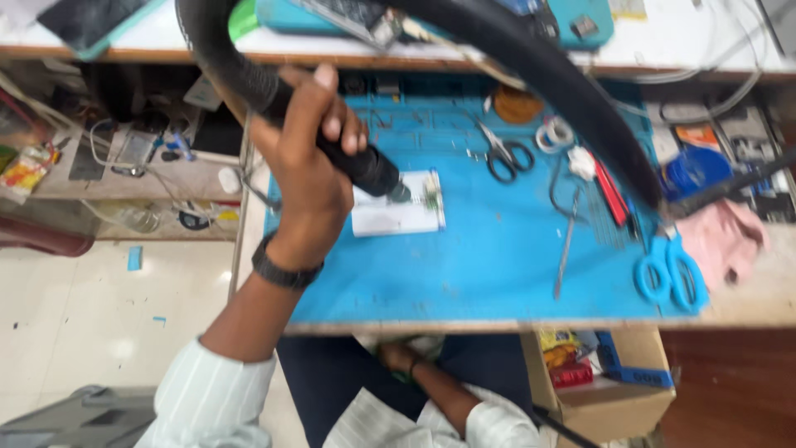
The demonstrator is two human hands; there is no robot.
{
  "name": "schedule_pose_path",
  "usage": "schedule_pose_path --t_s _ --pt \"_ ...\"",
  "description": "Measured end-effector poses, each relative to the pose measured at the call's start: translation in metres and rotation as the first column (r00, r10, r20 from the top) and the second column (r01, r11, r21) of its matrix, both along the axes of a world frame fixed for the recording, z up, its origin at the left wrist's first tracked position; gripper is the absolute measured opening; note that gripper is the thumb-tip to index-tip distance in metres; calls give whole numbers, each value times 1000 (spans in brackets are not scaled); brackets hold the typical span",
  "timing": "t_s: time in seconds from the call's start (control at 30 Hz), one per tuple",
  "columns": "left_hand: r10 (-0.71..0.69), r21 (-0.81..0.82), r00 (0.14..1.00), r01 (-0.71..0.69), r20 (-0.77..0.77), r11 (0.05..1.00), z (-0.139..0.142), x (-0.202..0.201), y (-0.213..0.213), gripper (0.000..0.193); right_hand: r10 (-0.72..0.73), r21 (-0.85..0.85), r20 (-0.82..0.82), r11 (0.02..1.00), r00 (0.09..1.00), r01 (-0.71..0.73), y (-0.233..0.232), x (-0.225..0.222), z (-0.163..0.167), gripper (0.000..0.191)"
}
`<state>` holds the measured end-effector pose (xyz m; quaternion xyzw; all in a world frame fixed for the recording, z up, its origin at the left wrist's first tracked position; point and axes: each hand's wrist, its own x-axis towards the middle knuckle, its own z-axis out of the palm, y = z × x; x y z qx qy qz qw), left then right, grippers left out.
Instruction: The person heats a small circuit board held in a bench jig with a hot air rework gun, applies flux from a blue container, and uses tweezers to pick at and remove components from the board while continuing to blow hot air over the work area.
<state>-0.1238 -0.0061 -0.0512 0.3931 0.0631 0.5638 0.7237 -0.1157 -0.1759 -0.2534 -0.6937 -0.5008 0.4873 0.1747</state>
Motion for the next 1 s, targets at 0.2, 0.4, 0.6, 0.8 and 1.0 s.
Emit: schedule_pose_path --t_s 0.2,0.4,0.6,0.8,1.0 --pt "-24 -98 989 9 -148 995 8 -5 41 22 -96 -94 -70 992 993 89 40 26 -68 25" --pt "-102 -140 979 77 -178 987 27 7 69 10 -113 -153 -100 983 988 97 61 60 -58 28" --pt "-138 -131 982 121 -130 984 38 21 76 12 -137 -144 -113 982 984 120 50 69 -77 31" --pt "-98 -142 979 73 -177 987 35 26 64 22 -176 -88 -123 982 977 166 21 79 -60 34" --pt "-71 -83 982 57 -175 995 10 14 44 22 -283 34 -154 956 947 292 -5 115 -43 36"
